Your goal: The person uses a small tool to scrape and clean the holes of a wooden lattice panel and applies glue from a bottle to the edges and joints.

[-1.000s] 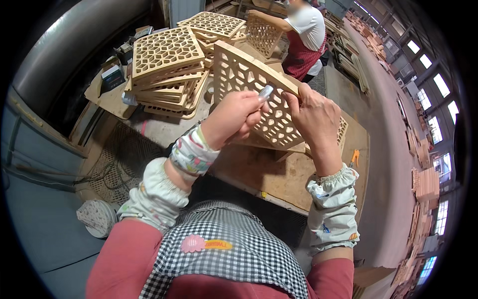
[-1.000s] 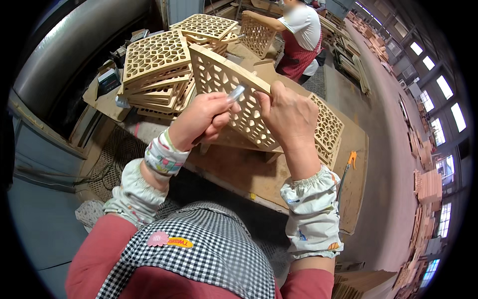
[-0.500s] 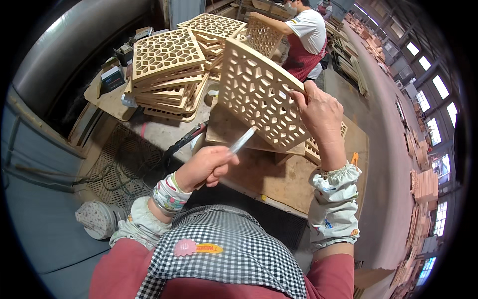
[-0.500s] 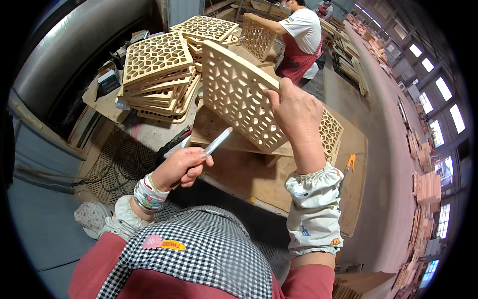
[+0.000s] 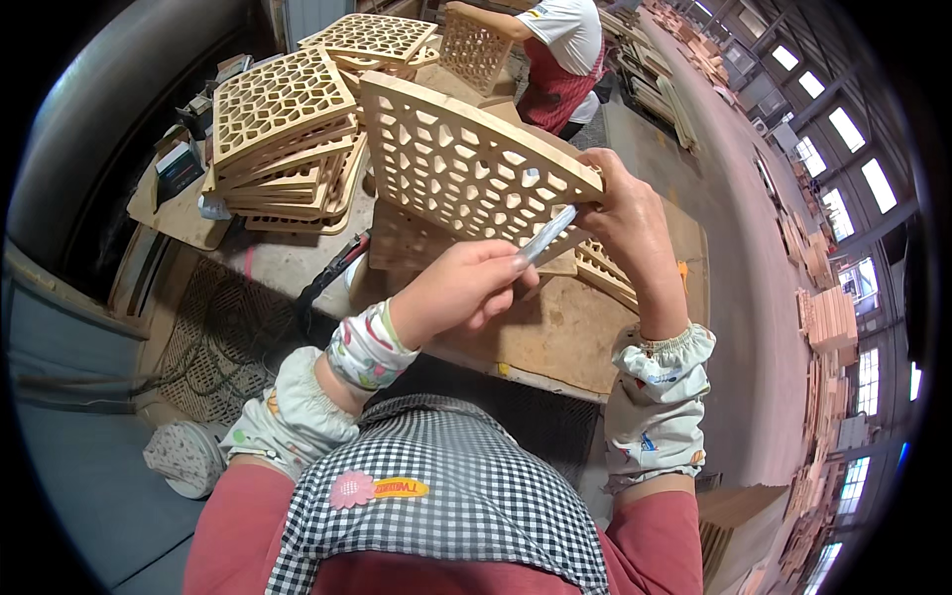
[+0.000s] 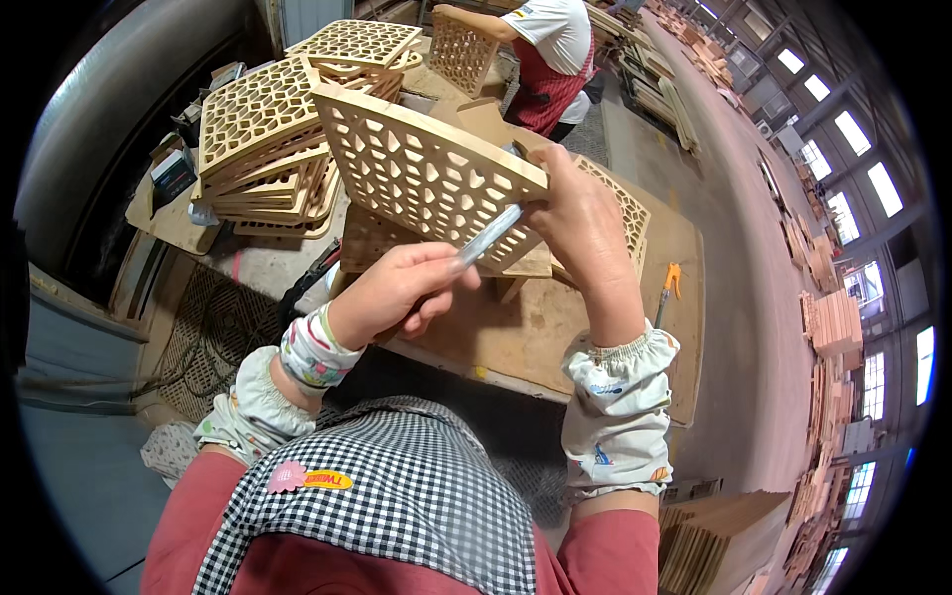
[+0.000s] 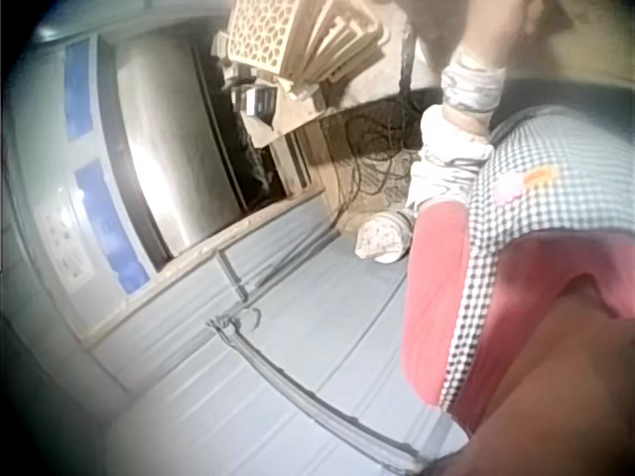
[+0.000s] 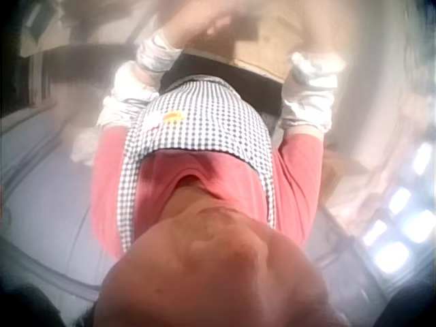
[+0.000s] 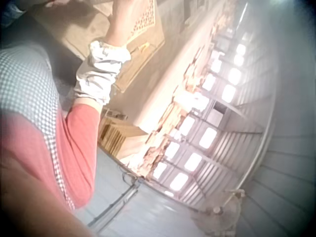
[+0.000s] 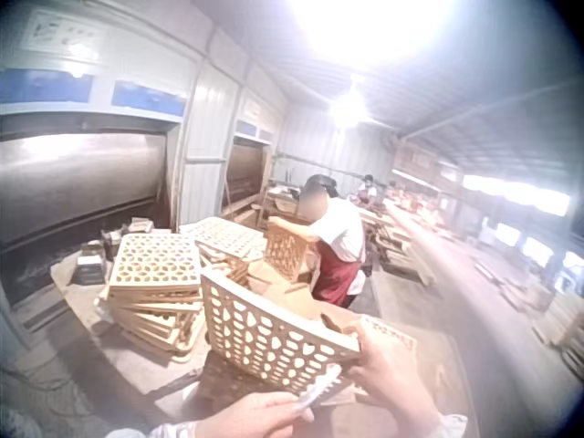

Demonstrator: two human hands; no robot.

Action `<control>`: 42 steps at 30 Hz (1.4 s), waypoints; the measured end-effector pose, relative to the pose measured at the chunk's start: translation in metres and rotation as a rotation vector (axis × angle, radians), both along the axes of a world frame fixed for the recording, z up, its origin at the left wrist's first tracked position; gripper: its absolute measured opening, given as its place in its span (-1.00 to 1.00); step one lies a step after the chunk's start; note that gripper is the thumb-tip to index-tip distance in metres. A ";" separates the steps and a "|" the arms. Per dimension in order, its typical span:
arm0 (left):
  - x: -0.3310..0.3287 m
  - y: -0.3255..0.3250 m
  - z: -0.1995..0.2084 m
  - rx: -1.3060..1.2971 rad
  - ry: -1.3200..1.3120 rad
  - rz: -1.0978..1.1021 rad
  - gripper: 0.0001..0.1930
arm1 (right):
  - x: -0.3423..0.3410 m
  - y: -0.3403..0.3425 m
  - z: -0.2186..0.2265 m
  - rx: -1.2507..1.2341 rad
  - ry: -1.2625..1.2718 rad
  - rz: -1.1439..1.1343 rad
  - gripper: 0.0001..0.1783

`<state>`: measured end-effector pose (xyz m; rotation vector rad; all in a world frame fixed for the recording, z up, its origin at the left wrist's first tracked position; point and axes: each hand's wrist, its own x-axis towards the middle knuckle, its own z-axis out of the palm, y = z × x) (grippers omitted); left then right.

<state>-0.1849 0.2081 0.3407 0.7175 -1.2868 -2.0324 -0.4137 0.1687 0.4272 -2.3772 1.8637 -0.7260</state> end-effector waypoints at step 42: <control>-0.041 -0.018 0.038 -0.019 0.020 0.211 -0.70 | 0.002 -0.006 -0.014 -0.295 0.217 0.156 -0.15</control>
